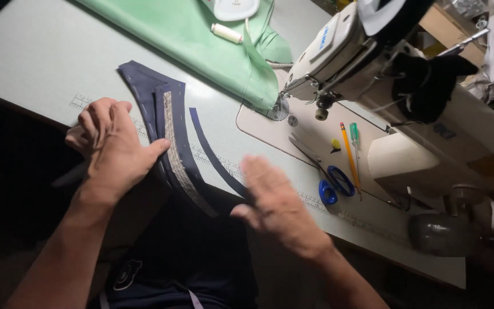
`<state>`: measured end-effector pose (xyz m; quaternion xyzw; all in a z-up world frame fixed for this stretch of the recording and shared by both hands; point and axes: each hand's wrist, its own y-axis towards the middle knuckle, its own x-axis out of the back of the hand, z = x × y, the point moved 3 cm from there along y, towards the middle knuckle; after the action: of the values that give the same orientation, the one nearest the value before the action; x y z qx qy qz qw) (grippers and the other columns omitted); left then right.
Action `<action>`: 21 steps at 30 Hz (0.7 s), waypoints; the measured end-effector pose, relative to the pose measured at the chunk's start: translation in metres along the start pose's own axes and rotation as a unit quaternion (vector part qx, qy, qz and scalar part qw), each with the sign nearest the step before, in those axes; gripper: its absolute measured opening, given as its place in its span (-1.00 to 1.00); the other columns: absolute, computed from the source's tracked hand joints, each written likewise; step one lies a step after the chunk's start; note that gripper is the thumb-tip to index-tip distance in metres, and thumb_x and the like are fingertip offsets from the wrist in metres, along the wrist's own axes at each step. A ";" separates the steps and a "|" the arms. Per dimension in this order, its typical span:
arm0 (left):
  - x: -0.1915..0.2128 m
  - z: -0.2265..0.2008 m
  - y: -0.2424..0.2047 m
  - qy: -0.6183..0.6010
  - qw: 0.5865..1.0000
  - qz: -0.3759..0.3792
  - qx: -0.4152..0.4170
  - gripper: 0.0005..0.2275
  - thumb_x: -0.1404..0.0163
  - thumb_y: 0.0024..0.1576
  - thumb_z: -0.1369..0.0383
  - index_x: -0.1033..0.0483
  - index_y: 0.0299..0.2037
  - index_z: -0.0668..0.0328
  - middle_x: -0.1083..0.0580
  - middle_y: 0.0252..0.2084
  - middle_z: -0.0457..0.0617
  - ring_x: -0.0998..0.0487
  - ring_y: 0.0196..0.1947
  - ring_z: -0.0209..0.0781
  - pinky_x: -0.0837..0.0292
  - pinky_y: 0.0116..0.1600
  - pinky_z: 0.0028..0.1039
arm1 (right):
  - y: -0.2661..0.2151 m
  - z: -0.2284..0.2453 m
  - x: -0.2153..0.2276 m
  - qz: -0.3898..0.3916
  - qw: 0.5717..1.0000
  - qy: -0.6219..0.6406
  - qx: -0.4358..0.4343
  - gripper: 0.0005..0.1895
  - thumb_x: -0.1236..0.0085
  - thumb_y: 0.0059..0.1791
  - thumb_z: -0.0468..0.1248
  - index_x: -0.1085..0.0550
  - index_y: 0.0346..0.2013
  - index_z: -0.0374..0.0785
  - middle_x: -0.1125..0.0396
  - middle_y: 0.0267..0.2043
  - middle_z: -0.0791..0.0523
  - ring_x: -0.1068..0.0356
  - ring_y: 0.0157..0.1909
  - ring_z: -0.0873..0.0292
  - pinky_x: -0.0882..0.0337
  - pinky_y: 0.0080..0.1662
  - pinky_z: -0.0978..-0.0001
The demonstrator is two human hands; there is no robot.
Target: The person cuts a dark blue fabric piece using blue-handled scissors, trims the edges, and then uses a yellow chalk marker to draw lines on the fabric. The person then cuts along the marked lines and folds the fabric.
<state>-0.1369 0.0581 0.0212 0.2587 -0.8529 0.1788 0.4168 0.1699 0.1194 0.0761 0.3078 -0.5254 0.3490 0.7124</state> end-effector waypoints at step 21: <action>0.049 -0.081 -0.155 -0.316 0.944 0.089 -0.033 -0.89 -0.19 0.07 0.27 -0.65 -0.32 0.08 -0.71 -0.42 -0.19 -0.67 -0.39 -0.39 -0.53 -0.23 -0.53 | 0.019 0.097 0.037 -0.023 0.559 0.787 -0.259 -0.69 -0.12 0.04 -0.26 -0.50 -0.08 -0.51 -0.52 -0.17 -0.12 -0.54 -0.24 -0.01 -0.59 -0.34 0.20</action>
<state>-0.0205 -0.0384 0.1223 0.2111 -0.9657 0.0963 0.1162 0.1103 0.0580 0.1380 -0.2745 0.1839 0.2849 0.8998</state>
